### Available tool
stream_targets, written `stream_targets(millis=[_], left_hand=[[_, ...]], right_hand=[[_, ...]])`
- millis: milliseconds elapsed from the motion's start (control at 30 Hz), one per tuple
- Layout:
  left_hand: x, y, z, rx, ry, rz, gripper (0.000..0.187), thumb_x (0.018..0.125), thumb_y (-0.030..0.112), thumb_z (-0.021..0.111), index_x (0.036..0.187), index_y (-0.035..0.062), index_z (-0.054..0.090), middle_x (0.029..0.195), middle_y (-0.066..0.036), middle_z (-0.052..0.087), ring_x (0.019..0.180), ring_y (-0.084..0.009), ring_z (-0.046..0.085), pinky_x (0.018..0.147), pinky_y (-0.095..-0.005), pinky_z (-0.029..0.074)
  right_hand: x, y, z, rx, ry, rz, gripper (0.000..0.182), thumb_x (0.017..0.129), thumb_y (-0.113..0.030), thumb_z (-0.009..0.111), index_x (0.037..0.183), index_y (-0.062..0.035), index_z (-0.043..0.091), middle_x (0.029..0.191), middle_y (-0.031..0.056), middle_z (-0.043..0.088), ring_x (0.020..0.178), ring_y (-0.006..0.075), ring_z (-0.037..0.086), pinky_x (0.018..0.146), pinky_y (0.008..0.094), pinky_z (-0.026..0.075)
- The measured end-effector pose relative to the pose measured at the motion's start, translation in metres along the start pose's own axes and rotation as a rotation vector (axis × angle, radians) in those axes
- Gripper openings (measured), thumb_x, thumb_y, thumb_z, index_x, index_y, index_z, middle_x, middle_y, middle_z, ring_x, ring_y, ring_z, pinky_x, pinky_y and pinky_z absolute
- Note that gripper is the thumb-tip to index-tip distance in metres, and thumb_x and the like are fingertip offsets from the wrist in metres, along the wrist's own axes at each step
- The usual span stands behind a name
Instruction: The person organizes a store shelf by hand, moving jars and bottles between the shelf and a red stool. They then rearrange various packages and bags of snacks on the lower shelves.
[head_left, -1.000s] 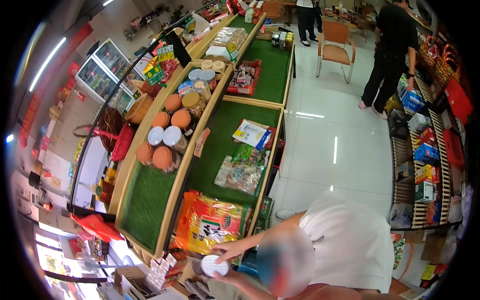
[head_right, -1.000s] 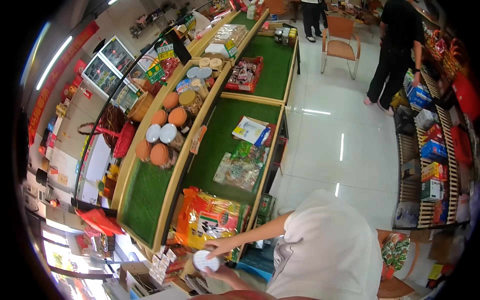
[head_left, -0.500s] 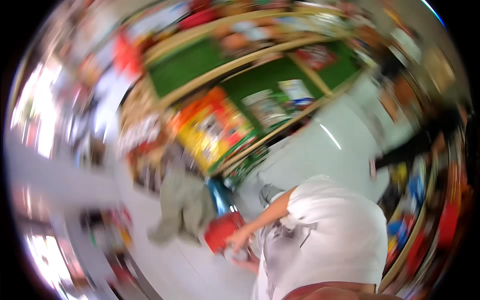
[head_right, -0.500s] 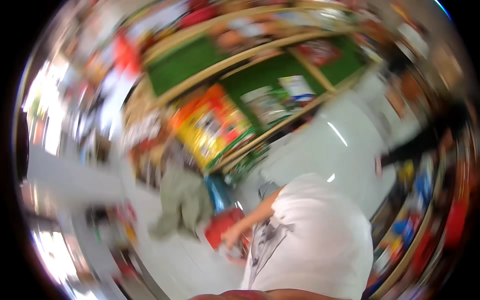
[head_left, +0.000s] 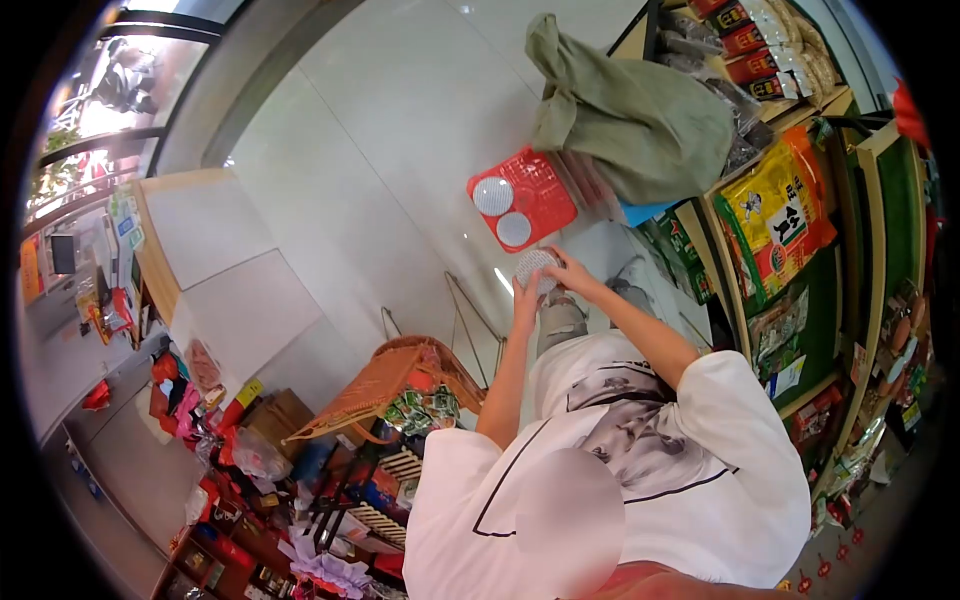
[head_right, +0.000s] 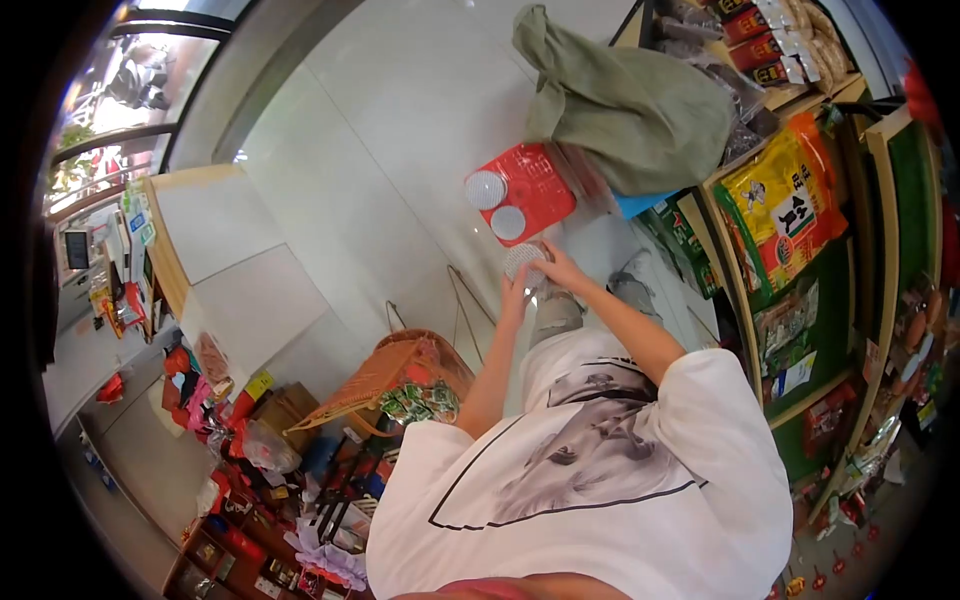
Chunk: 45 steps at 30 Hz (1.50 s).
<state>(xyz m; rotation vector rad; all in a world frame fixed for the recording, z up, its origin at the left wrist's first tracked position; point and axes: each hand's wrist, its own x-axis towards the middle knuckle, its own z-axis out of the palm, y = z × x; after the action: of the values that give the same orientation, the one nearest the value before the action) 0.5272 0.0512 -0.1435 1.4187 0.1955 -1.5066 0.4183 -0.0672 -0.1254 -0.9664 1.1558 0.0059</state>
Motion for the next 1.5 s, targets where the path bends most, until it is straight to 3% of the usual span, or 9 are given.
stream_targets(millis=[100,200,433,633,1033,1200,1333,1433,1500], left_hand=[[0.024,-0.001,-0.007,0.061,-0.061,0.014,0.063,0.092,0.042,0.064,0.142,0.016,0.035,0.138,-0.006,0.045,0.122,-0.0196,0.048,0.091,-0.0412,0.048],[0.045,0.007,-0.012,0.212,0.101,0.087,0.074,0.091,0.041,0.065,0.147,0.0084,0.03,0.138,-0.013,0.045,0.121,-0.0244,0.05,0.089,-0.0414,0.05],[0.134,-0.008,-0.069,0.762,0.213,0.302,0.081,0.091,0.037,0.066,0.149,-0.0012,0.024,0.144,-0.018,0.039,0.117,-0.024,0.051,0.085,-0.0322,0.05],[0.123,0.014,-0.069,0.324,0.095,0.054,0.062,0.094,0.016,0.061,0.146,0.0065,0.029,0.141,-0.012,0.042,0.116,-0.0233,0.055,0.095,-0.0384,0.049],[0.099,0.045,-0.031,0.565,0.082,-0.219,0.073,0.094,0.041,0.059,0.151,0.0221,0.018,0.155,-0.008,0.025,0.138,-0.0368,0.033,0.105,-0.0538,0.036],[0.1,0.048,-0.034,0.762,0.01,-0.347,0.075,0.092,0.05,0.055,0.153,0.0205,0.022,0.157,-0.012,0.018,0.129,-0.0417,0.042,0.098,-0.0567,0.042],[0.098,0.036,0.016,1.286,0.11,-0.377,0.059,0.089,0.049,0.058,0.134,0.0131,0.046,0.121,-0.012,0.053,0.098,-0.0353,0.061,0.07,-0.0456,0.055],[0.069,0.004,0.068,1.297,-0.148,-0.301,0.051,0.092,0.044,0.056,0.126,0.0074,0.049,0.112,-0.01,0.057,0.085,-0.0277,0.064,0.063,-0.0398,0.053],[0.061,-0.011,0.13,1.43,-0.359,-0.264,0.043,0.094,0.038,0.054,0.12,0.0031,0.054,0.104,-0.01,0.061,0.084,-0.0232,0.064,0.065,-0.0348,0.052]], right_hand=[[0.031,0.014,0.007,-0.005,0.054,-0.068,0.078,0.082,-0.02,0.065,0.151,-0.0038,0.03,0.142,0.0152,0.047,0.124,0.0221,0.05,0.102,0.0327,0.042],[0.075,0.044,0.014,0.065,0.039,-0.11,0.079,0.082,-0.019,0.065,0.15,-0.0016,0.029,0.142,0.0144,0.047,0.126,0.0229,0.049,0.106,0.0332,0.039],[0.118,0.021,0.026,-0.154,0.072,-0.12,0.075,0.076,-0.021,0.069,0.142,0.0022,0.042,0.132,0.0222,0.057,0.122,0.0276,0.056,0.104,0.0345,0.042],[0.115,0.051,0.023,0.119,0.03,-0.208,0.061,0.081,-0.026,0.071,0.135,-0.0019,0.053,0.119,0.0139,0.066,0.108,0.0187,0.06,0.093,0.0344,0.049],[0.094,0.037,0.023,-0.011,0.119,-0.3,0.075,0.074,-0.022,0.072,0.142,-0.0055,0.045,0.124,0.0212,0.062,0.112,0.0301,0.061,0.094,0.0358,0.049],[0.065,0.065,-0.035,0.009,-0.071,-0.406,0.06,0.082,-0.019,0.066,0.137,-0.0006,0.049,0.105,0.0149,0.07,0.095,0.0222,0.067,0.084,0.0326,0.053],[-0.068,0.081,-0.149,0.085,0.188,-0.397,0.045,0.074,-0.027,0.07,0.114,-0.0067,0.068,0.105,0.015,0.071,0.097,0.0258,0.067,0.085,0.036,0.053],[-0.138,0.122,-0.232,0.084,0.411,-0.349,0.062,0.085,-0.024,0.069,0.138,0.0016,0.048,0.109,0.0121,0.069,0.096,0.0157,0.065,0.08,0.0299,0.053],[-0.185,0.158,-0.281,0.612,0.6,-0.464,0.059,0.085,-0.025,0.07,0.136,-0.0007,0.05,0.094,0.0078,0.068,0.084,0.0129,0.063,0.069,0.0291,0.054]])
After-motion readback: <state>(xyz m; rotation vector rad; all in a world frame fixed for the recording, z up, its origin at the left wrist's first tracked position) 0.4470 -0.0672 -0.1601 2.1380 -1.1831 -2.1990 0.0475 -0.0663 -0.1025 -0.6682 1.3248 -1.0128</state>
